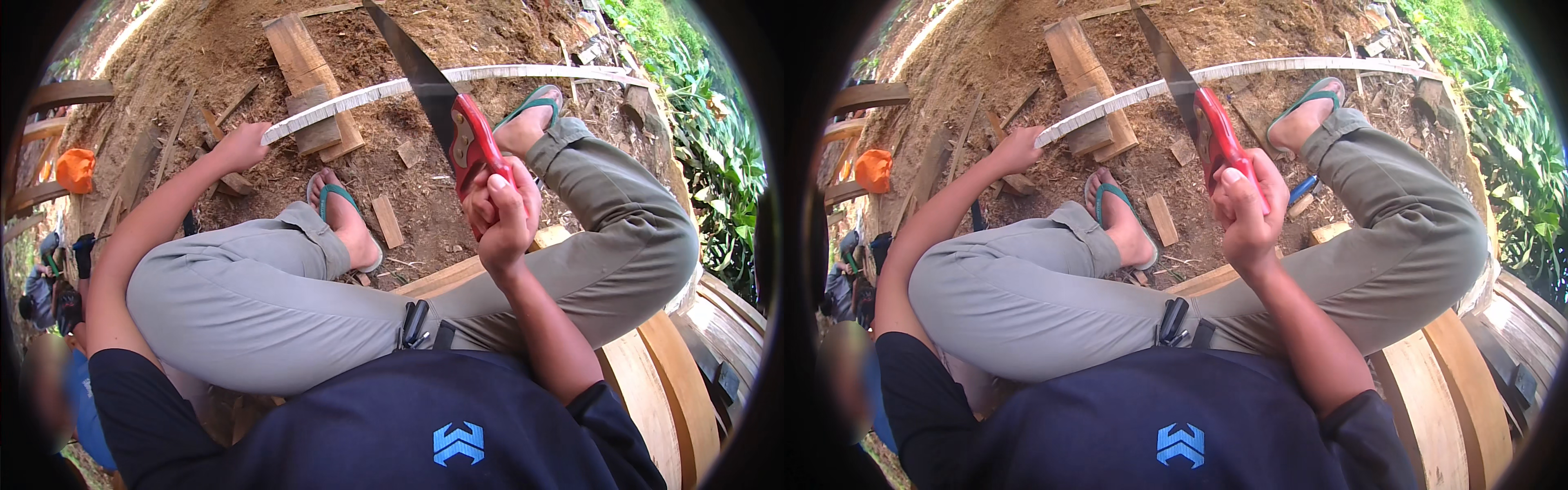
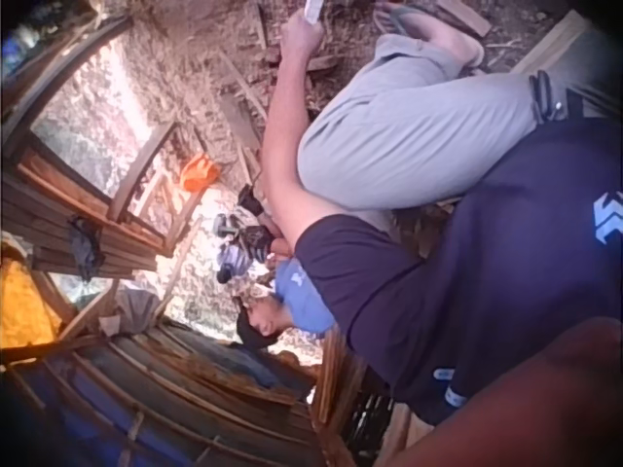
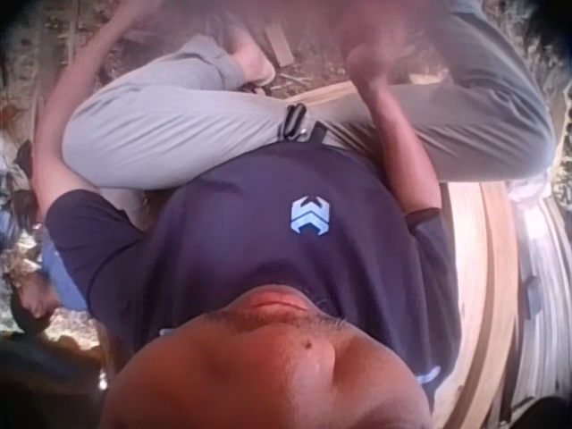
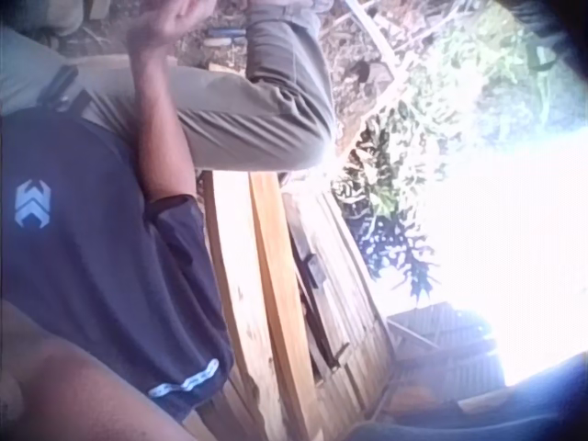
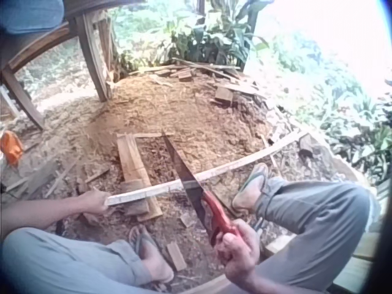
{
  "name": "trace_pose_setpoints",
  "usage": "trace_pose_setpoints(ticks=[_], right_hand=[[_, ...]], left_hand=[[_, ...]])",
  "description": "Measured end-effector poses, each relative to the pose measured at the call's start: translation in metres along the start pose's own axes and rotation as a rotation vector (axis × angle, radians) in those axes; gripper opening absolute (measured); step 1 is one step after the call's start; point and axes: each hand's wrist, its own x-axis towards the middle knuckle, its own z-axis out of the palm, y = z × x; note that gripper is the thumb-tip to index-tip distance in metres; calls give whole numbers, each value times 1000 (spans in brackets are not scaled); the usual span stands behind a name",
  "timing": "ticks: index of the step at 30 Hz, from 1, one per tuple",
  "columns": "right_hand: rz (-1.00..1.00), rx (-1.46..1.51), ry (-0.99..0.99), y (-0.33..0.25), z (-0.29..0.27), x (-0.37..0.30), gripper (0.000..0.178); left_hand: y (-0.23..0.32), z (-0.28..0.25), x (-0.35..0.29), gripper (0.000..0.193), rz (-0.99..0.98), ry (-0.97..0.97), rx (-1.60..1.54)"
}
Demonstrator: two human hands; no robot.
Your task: The person sits on the ground and uses a red hand saw to cut a thin strip of wood. After sawing through the strip, the person picks up a knife and begins to whittle the end of the wood piece into a tapered point.
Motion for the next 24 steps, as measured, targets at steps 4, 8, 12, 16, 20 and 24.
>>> trace_pose_setpoints(ticks=[4, 8, 12, 16, 20, 24], right_hand=[[-123, -69, -97, -24, 1, 8, 21], [-139, -143, -129, -20, -2, 5, 19], [-6, -46, -78, -11, -2, -2, 16], [38, -15, -47, -7, -1, -2, 15], [40, 32, -21, -9, 5, 0, 15], [19, 26, 5, -7, 5, 2, 15]], left_hand=[[-9, -4, 1, 20, 19, -120, -115], [-2, -12, 4, 18, -86, -290, -241], [10, -18, -4, 24, -72, -140, -35], [18, -23, -9, 36, -84, 70, -17], [2, -18, -11, 44, -84, 148, -58], [7, -7, -11, 48, -99, 132, 81]])
